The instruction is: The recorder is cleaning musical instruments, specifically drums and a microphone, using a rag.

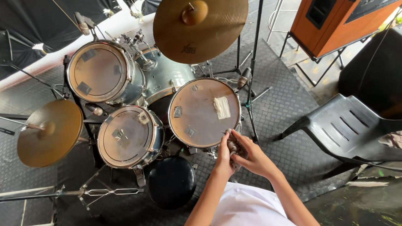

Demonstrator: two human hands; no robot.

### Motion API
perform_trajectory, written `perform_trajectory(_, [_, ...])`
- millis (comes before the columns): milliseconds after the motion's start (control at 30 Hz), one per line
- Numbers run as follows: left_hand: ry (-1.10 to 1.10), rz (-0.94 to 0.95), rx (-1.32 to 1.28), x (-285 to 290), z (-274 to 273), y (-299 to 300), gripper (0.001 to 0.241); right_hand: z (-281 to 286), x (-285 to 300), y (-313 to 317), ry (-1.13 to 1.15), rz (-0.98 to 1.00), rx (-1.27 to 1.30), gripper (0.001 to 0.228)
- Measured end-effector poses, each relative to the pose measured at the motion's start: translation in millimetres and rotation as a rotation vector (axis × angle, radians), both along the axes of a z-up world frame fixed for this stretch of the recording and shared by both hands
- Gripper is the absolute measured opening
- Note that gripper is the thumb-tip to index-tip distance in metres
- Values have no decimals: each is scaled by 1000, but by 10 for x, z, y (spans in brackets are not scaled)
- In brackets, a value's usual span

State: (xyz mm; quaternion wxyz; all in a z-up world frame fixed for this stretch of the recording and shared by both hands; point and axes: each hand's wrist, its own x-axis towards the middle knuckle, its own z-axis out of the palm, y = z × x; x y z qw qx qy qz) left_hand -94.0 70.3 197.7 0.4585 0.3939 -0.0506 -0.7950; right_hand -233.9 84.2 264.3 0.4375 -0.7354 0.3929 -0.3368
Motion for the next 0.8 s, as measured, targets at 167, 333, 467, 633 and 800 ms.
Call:
perform_trajectory(167, [-74, 54, 101, 13, -126, 28, 49, -22, 14, 78, -35, 41, 82, 86])
perform_trajectory(333, [-66, 35, 133, 84, -136, 75, 52, -29, 102, 134, -15, 78, 131, 87])
perform_trajectory(467, [-139, 45, 104, 162, -108, 128, 49, -4, 172, 194, -25, 107, 107, 88])
perform_trajectory(633, [-166, 132, 103, 243, -159, 139, 51, 86, 278, 235, -41, 152, 88, 89])
perform_trajectory(800, [-163, 178, 94, 277, -9, 173, 48, 156, 323, 231, -59, 196, 66, 89])
